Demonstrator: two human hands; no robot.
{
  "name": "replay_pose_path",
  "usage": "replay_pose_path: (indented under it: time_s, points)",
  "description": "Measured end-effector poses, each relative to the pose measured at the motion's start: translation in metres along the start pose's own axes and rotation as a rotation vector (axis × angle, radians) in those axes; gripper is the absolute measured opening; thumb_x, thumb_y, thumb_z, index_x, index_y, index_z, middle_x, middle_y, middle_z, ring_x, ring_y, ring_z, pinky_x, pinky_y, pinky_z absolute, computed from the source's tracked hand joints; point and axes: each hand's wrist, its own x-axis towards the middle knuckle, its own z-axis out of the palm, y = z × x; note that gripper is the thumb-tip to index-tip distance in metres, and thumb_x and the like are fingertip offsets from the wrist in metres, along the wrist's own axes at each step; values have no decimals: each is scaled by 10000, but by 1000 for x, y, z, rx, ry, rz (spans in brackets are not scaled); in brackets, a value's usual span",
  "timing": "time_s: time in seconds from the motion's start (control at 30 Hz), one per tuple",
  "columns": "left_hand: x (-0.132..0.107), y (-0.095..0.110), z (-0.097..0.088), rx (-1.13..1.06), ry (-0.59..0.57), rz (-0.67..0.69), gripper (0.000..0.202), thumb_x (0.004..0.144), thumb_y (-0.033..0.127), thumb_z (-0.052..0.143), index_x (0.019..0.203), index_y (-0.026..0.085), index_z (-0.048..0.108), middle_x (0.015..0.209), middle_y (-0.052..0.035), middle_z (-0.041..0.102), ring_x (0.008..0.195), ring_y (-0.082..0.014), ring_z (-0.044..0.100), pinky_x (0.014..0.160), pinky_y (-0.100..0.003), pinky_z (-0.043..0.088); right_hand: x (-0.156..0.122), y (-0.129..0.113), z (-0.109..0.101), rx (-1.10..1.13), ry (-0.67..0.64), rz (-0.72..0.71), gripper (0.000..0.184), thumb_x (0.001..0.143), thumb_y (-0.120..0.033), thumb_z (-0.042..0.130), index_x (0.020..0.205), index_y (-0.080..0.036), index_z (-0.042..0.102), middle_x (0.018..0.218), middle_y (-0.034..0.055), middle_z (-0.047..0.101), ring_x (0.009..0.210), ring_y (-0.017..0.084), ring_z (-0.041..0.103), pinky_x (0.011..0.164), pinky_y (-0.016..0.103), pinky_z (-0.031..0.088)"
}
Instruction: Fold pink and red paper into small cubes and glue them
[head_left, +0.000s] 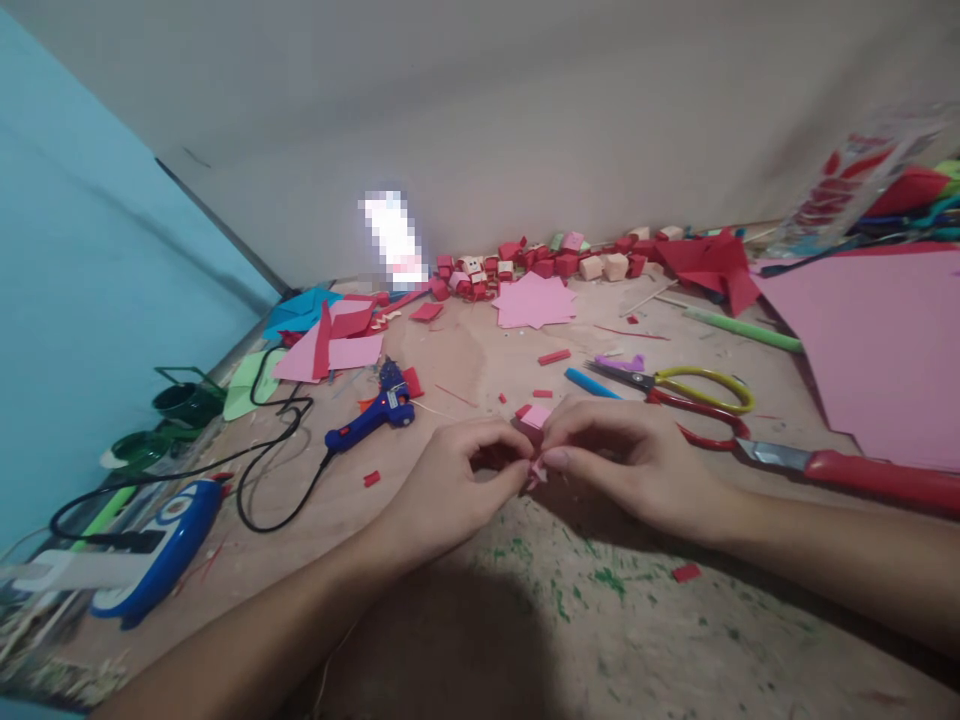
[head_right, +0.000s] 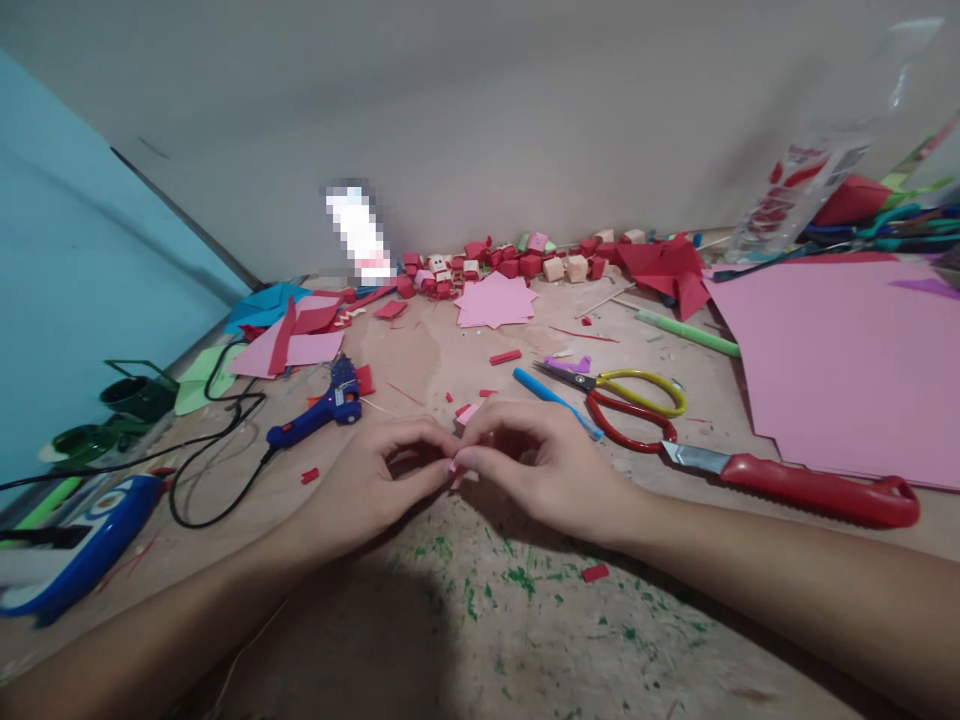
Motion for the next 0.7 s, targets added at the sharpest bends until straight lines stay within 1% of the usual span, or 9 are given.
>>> replay_pose_path:
  time_s: [0.1,0.2,0.27,0.37,0.43,0.47,0.53,0.6,0.7]
  points:
    - [0,-1,0,56,64,45,136,866,67,654,851,167,746,879,-9,758,829,-139,691,768,-226,539,3,1,0,66,0,79,128,881,-306,733,865,-181,753,860,45,734,795,182,674,708,318,522]
    - [-1,0,0,95,108,86,146,855,51,651,828,167,736,860,-4,759,807,-127,691,758,-209,549,4,2,1,175,22,138,117,845,-303,775,869,-190,757,879,45,749,794,179,690,707,305,542]
    - [-1,1,0,133,148,110,150,844,41,653,817,167,729,842,-2,756,784,-121,688,747,-202,557,4,3,2,265,32,206,133,832,-302,795,891,-189,754,882,43,755,736,160,685,644,278,540]
    - [-2,2,-1,219,221,161,146,830,33,661,808,166,717,837,-8,745,777,-125,683,718,-199,566,2,2,6,412,59,310,287,819,-302,821,1061,-186,720,836,17,737,550,100,607,509,234,487]
    - [-2,2,-2,271,258,201,134,835,43,664,804,165,710,838,-18,737,781,-134,680,694,-202,567,1,1,9,515,101,352,429,823,-292,825,1206,-200,655,773,-21,707,472,80,563,482,229,481]
    - [-2,2,-2,292,267,219,129,842,50,663,805,165,709,835,-23,734,783,-139,678,683,-204,566,0,1,11,561,117,365,449,831,-296,821,1230,-202,635,746,-33,694,456,78,555,479,230,484]
    - [-2,1,-2,321,266,245,122,858,64,660,816,167,711,831,-29,731,787,-145,676,673,-208,563,-1,1,14,621,97,388,372,850,-318,810,1161,-184,655,733,-25,694,455,80,560,477,231,483]
    - [-2,-1,-2,336,258,259,119,870,75,658,832,172,715,836,-30,735,797,-150,677,679,-215,562,-3,2,17,664,56,399,258,867,-344,796,1014,-163,685,744,-1,708,462,76,560,481,232,475]
    - [-2,-3,-1,351,250,271,113,884,92,659,843,181,713,847,-28,747,800,-155,683,710,-241,558,-5,4,20,723,17,404,207,874,-351,790,909,-169,698,662,-20,680,468,85,556,522,257,496]
